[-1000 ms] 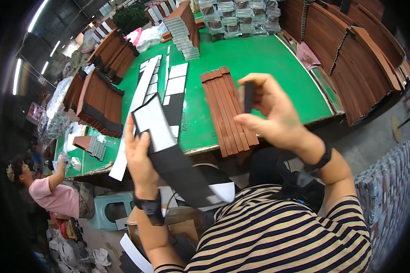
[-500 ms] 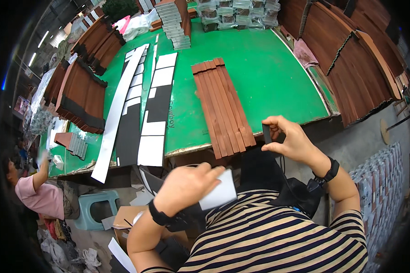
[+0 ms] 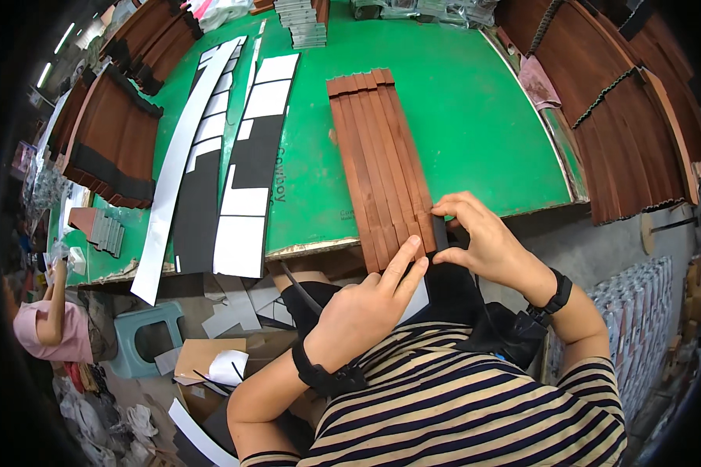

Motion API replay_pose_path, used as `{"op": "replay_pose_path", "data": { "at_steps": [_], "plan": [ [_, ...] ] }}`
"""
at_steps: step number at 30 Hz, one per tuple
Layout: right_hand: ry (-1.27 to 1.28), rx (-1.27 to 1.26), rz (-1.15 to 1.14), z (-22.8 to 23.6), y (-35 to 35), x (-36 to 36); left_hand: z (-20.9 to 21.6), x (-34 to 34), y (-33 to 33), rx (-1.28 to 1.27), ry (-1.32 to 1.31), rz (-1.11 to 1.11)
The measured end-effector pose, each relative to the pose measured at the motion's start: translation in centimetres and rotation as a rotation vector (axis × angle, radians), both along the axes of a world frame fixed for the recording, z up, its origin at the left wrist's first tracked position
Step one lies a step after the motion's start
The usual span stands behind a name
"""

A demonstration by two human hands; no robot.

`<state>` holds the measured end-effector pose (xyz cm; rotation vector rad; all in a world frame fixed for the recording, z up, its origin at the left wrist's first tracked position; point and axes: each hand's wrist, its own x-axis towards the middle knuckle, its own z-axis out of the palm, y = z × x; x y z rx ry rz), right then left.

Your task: Applying black protective pads or stickers to the ends of wooden furniture components and stacking them on a table.

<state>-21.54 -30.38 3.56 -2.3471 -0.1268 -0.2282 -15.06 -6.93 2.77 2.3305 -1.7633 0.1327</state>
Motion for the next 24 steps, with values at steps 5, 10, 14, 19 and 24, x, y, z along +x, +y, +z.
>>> {"op": "replay_pose_path", "data": {
  "at_steps": [5, 10, 14, 19, 24],
  "plan": [
    [0.017, 0.003, -0.010, 0.2, 0.0, 0.1, -0.1, 0.1, -0.2, -0.013, 0.014, -0.010],
    [0.022, -0.027, 0.015, 0.5, -0.1, 0.3, -0.1, 0.1, -0.3, -0.011, -0.003, -0.011],
    [0.037, -0.025, 0.019, 0.6, -0.1, 0.4, -0.2, 0.1, -0.3, -0.018, 0.000, -0.019],
    [0.056, -0.044, 0.025, 0.9, 0.0, 0.4, -0.3, 0.1, -0.2, -0.025, -0.007, -0.018],
    [0.094, -0.044, 0.030, 1.6, 0.0, 0.5, -0.4, 0.2, -0.3, -0.039, -0.019, -0.029]
  ]
}}
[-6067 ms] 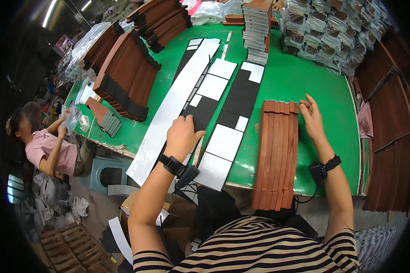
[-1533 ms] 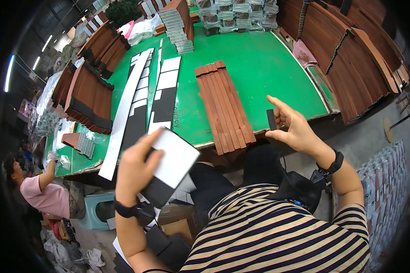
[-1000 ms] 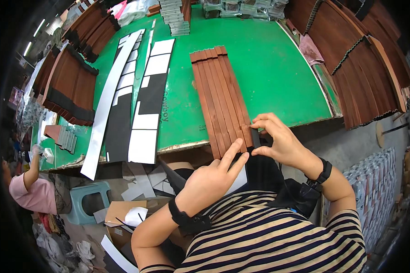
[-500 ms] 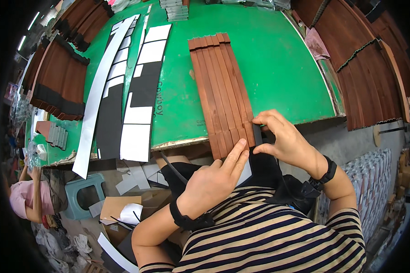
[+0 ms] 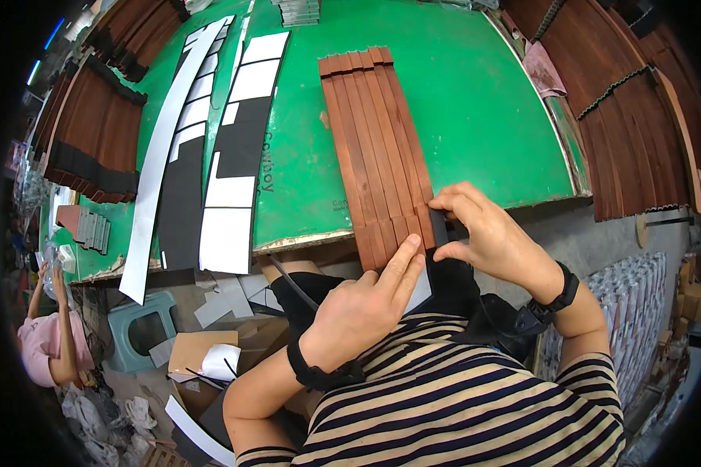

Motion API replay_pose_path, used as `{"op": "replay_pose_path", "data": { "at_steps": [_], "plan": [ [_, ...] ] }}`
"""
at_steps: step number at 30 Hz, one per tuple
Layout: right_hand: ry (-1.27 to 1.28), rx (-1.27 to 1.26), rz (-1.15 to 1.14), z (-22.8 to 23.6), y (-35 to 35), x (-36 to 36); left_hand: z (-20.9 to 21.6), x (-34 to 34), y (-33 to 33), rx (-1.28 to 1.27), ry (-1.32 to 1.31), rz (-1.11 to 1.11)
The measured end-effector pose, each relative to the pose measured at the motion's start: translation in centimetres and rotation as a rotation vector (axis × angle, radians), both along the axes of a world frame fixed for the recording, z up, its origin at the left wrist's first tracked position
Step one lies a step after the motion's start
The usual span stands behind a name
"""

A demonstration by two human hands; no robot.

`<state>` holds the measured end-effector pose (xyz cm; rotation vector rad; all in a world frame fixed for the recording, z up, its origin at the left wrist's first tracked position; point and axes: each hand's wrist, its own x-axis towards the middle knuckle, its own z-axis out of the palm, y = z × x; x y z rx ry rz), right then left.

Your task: Applying black protective pads or stickers to the ends of wooden furniture components and stacking them on a table.

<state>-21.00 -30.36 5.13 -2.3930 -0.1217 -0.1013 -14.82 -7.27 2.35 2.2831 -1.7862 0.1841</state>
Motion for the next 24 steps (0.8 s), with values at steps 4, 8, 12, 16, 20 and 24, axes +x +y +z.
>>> {"op": "replay_pose_path", "data": {
  "at_steps": [4, 8, 12, 16, 20, 24],
  "plan": [
    [0.037, -0.042, -0.001, 0.24, 0.04, 0.02, 0.03, -0.06, -0.05, -0.006, 0.001, 0.006],
    [0.036, -0.079, -0.005, 0.19, 0.03, -0.03, 0.00, -0.11, -0.13, -0.013, 0.033, 0.009],
    [0.022, -0.071, 0.015, 0.14, -0.14, -0.01, 0.00, -0.14, -0.06, -0.008, 0.030, 0.012],
    [0.034, -0.078, 0.013, 0.14, -0.09, -0.05, -0.17, -0.21, -0.05, -0.008, 0.028, 0.018],
    [0.013, -0.075, 0.010, -0.08, 0.00, -0.12, -0.23, -0.29, -0.02, -0.019, 0.019, 0.022],
    [0.011, -0.069, 0.006, -0.13, 0.10, -0.16, -0.84, -0.08, -0.06, -0.074, 0.000, -0.002]
  ]
}}
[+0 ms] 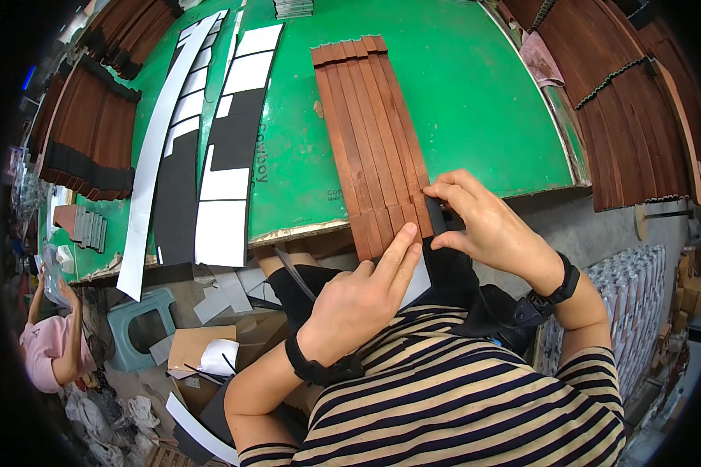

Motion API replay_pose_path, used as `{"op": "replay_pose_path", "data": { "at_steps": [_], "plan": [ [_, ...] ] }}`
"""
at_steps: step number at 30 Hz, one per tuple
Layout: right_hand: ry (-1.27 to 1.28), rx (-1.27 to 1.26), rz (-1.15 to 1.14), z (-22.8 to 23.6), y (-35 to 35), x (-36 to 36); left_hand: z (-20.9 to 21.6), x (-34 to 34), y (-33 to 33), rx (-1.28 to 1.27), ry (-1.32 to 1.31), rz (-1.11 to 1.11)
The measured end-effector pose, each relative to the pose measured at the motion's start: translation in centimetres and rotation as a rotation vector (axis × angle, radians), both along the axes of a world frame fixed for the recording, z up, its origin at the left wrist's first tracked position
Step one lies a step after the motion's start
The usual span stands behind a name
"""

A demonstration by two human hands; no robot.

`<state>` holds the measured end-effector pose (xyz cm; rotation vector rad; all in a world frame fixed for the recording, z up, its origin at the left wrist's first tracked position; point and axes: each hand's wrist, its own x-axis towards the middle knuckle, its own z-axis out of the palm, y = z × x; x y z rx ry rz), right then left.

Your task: Applying black protective pads or stickers to the ends of wooden furniture components and stacking them on a table.

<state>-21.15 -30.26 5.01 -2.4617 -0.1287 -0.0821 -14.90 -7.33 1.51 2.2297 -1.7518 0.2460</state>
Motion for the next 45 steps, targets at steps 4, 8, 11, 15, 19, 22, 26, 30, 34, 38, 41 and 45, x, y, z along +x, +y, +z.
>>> {"op": "replay_pose_path", "data": {
  "at_steps": [4, 8, 11, 15, 19, 22, 26, 30, 34, 38, 41, 45],
  "plan": [
    [0.005, -0.007, -0.005, 0.0, 0.0, -0.1, -0.1, 0.0, 0.0, 0.001, -0.002, 0.001],
    [-0.016, -0.053, 0.015, -0.2, -0.2, -0.3, 0.4, -0.2, 0.0, 0.033, 0.019, 0.017],
    [-0.046, -0.047, 0.011, -0.2, 0.0, -0.5, 0.6, -0.3, 0.0, 0.063, 0.038, 0.032],
    [-0.028, -0.034, -0.031, -0.8, -0.1, -0.5, 0.5, -0.3, 0.0, 0.054, 0.046, 0.026],
    [0.006, 0.008, -0.029, -0.7, -0.3, -0.3, 1.0, -0.2, 0.2, 0.089, 0.064, 0.031],
    [-0.016, -0.003, -0.046, -0.4, -1.0, -0.3, 1.0, 0.3, 0.8, -0.009, 0.273, 0.013],
    [0.032, -0.129, -0.030, -0.2, -1.6, -0.5, 2.9, 1.6, 1.8, -0.250, 0.658, 0.140],
    [-0.082, -0.253, -0.032, 0.7, -1.2, -0.4, 3.9, 1.8, 1.8, -0.606, 1.379, 0.290],
    [-0.522, -0.274, -0.061, 4.0, 0.4, -0.4, 4.1, 2.3, 1.1, -0.717, 1.513, 0.344],
    [-0.598, -0.099, 0.244, 5.8, 3.8, -0.7, 3.2, 2.2, 0.8, -0.682, 1.603, 0.249],
    [-0.366, -0.097, 0.228, 5.2, 5.9, 0.0, 3.3, 1.6, 0.2, -0.744, 1.613, 0.202],
    [-0.410, -0.075, 0.180, 2.9, 5.7, 0.4, 3.0, 1.4, 0.6, -0.781, 1.656, 0.236]
  ]
}}
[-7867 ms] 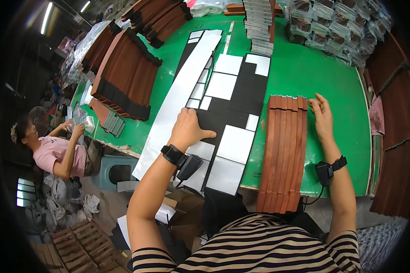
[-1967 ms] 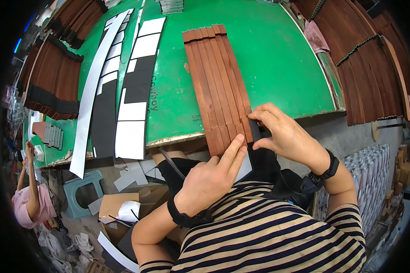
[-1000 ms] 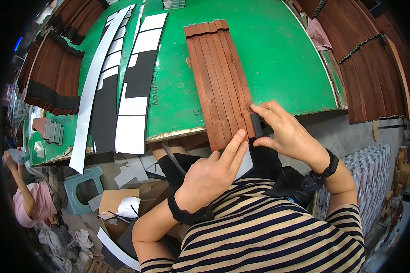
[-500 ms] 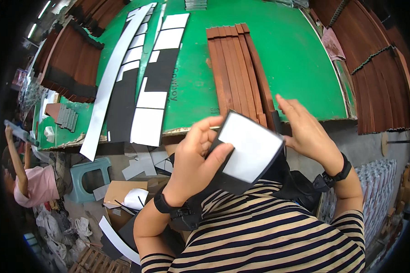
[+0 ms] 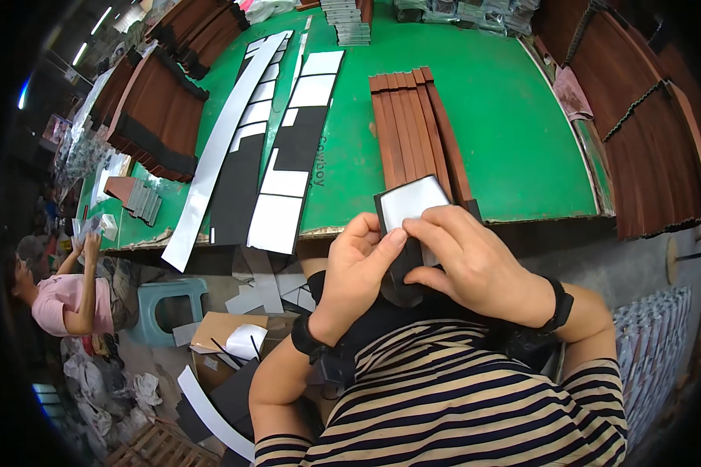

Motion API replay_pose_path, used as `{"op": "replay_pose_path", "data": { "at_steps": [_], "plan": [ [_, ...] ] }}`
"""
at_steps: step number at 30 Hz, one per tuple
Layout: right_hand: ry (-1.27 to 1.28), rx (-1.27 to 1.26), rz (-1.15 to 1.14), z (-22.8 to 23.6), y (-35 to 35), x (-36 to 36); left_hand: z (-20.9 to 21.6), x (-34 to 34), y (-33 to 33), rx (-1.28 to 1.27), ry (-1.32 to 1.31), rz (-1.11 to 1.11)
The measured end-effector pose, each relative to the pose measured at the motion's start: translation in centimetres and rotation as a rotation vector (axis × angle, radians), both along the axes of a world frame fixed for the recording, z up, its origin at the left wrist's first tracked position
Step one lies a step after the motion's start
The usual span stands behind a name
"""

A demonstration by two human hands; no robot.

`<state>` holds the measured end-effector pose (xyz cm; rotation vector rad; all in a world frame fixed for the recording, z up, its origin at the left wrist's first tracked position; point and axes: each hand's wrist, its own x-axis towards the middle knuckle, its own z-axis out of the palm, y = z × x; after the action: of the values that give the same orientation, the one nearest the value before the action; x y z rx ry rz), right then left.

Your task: Applying black protective pads or stickers to the ends of wooden furniture components and stacking them on a table.

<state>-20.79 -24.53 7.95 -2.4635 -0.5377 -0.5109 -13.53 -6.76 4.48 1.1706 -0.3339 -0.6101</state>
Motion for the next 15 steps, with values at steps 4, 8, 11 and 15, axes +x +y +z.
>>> {"op": "replay_pose_path", "data": {
  "at_steps": [4, 8, 11, 15],
  "plan": [
    [-0.124, -0.027, 0.035, -2.0, 0.8, -0.2, -0.6, -0.2, 0.8, 0.002, 0.072, 0.058],
    [-0.205, 0.044, 0.072, -3.3, 2.0, -0.5, -1.9, -0.7, 1.5, -0.012, 0.157, 0.119],
    [-0.173, 0.078, 0.190, -3.8, 1.7, -0.5, -2.2, -0.9, 1.5, -0.079, 0.206, 0.143],
    [-0.109, 0.314, 0.225, -3.0, 0.2, -0.8, -2.1, -0.5, 1.8, -0.100, 0.130, 0.363]
  ]
}}
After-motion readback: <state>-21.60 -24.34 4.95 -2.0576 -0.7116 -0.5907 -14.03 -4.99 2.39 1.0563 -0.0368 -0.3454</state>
